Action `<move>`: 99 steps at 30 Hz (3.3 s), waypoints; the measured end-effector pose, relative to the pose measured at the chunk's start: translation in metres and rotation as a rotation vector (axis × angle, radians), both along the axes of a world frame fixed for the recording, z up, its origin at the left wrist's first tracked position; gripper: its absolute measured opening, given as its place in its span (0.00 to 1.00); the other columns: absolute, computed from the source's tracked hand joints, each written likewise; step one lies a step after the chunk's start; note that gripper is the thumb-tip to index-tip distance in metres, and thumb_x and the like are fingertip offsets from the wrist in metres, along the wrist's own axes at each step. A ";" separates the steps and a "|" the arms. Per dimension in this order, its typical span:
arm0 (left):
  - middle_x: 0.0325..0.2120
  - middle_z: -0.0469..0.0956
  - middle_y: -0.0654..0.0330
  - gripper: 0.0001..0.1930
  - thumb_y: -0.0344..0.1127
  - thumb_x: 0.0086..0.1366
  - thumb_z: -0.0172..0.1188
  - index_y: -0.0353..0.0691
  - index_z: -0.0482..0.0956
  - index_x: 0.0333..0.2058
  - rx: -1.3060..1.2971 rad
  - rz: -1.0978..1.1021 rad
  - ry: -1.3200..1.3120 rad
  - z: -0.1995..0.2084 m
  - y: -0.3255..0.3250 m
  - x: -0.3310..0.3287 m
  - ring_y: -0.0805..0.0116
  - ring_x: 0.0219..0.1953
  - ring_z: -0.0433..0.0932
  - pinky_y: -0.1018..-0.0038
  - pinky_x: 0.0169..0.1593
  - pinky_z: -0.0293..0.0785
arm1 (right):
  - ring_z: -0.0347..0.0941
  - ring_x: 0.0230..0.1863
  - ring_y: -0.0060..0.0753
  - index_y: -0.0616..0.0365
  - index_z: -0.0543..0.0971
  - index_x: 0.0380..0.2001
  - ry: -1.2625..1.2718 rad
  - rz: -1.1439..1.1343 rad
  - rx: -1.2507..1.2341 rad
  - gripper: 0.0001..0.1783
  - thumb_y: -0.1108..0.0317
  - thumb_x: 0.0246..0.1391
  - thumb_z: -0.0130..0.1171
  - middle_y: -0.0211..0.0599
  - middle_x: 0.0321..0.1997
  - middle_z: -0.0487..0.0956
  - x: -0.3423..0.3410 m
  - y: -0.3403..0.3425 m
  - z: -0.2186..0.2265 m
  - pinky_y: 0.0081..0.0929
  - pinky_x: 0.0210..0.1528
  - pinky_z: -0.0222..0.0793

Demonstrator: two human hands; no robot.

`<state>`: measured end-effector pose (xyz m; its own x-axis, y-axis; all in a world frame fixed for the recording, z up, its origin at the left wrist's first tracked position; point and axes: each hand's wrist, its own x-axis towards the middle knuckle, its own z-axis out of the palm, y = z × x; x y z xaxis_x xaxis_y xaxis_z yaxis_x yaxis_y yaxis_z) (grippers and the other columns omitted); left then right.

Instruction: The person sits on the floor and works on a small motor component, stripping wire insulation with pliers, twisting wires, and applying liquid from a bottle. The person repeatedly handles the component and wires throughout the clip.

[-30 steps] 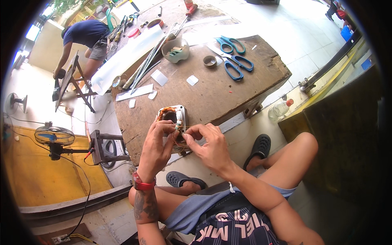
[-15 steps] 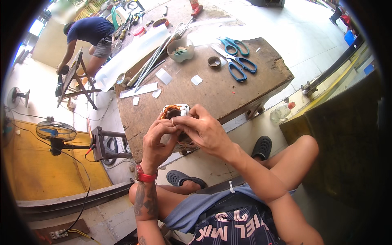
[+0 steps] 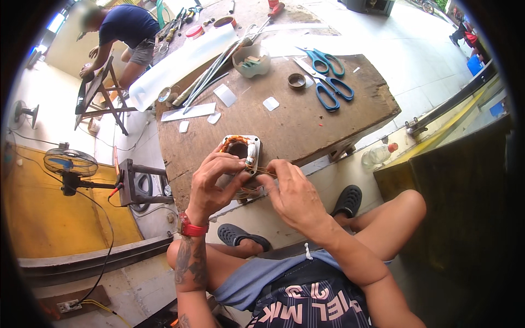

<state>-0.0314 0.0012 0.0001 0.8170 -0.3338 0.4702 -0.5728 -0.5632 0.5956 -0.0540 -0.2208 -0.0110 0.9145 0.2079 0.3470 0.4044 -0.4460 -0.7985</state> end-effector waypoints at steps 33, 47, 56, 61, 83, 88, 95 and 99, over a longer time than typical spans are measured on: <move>0.76 0.57 0.47 0.23 0.27 0.72 0.56 0.56 0.84 0.61 0.264 0.389 -0.047 -0.011 -0.045 -0.045 0.44 0.76 0.55 0.45 0.79 0.39 | 0.77 0.45 0.39 0.56 0.87 0.41 -0.208 -0.226 0.008 0.07 0.69 0.61 0.67 0.33 0.39 0.82 0.006 0.017 -0.030 0.38 0.50 0.68; 0.58 0.81 0.57 0.13 0.31 0.65 0.71 0.51 0.91 0.48 0.025 0.397 -0.116 0.006 -0.028 -0.023 0.54 0.60 0.74 0.59 0.65 0.70 | 0.76 0.53 0.36 0.56 0.84 0.51 -0.467 -0.047 -0.169 0.17 0.69 0.59 0.64 0.32 0.48 0.82 0.023 0.012 -0.014 0.38 0.59 0.68; 0.58 0.80 0.53 0.16 0.28 0.64 0.73 0.48 0.91 0.50 -0.083 0.321 0.065 0.008 -0.025 -0.015 0.56 0.62 0.76 0.61 0.65 0.74 | 0.76 0.51 0.35 0.49 0.86 0.50 -0.504 0.048 -0.151 0.17 0.71 0.57 0.67 0.28 0.49 0.81 0.036 0.006 -0.014 0.39 0.58 0.68; 0.56 0.80 0.55 0.08 0.32 0.65 0.71 0.45 0.89 0.43 -0.017 0.243 0.059 0.019 -0.016 -0.005 0.54 0.60 0.74 0.61 0.63 0.73 | 0.76 0.50 0.36 0.49 0.86 0.49 -0.471 0.061 -0.071 0.16 0.71 0.55 0.67 0.27 0.47 0.81 0.040 0.005 -0.015 0.40 0.57 0.68; 0.41 0.77 0.46 0.06 0.31 0.76 0.54 0.34 0.71 0.45 0.058 0.421 0.080 -0.015 -0.046 -0.007 0.41 0.48 0.77 0.53 0.55 0.72 | 0.71 0.38 0.24 0.57 0.68 0.45 0.617 0.423 1.145 0.09 0.63 0.78 0.44 0.34 0.41 0.73 -0.008 0.006 -0.036 0.26 0.47 0.72; 0.41 0.76 0.46 0.05 0.29 0.75 0.54 0.33 0.71 0.44 0.064 0.420 0.012 -0.019 -0.050 -0.004 0.42 0.47 0.75 0.53 0.52 0.72 | 0.69 0.36 0.23 0.57 0.69 0.44 0.658 0.350 1.212 0.10 0.62 0.79 0.45 0.31 0.36 0.72 -0.023 0.016 -0.036 0.25 0.46 0.72; 0.43 0.76 0.48 0.07 0.28 0.74 0.55 0.35 0.73 0.47 0.016 0.364 0.137 -0.008 -0.044 -0.010 0.45 0.49 0.75 0.53 0.57 0.70 | 0.70 0.37 0.19 0.58 0.71 0.44 0.677 0.405 0.877 0.13 0.59 0.78 0.47 0.29 0.37 0.75 -0.015 0.010 -0.042 0.23 0.45 0.72; 0.56 0.76 0.49 0.14 0.26 0.72 0.57 0.40 0.75 0.54 0.058 0.355 -0.225 -0.004 -0.040 -0.025 0.46 0.63 0.72 0.48 0.72 0.59 | 0.72 0.41 0.21 0.60 0.74 0.45 0.631 0.483 0.679 0.14 0.59 0.77 0.49 0.31 0.40 0.78 -0.014 -0.008 -0.034 0.24 0.46 0.72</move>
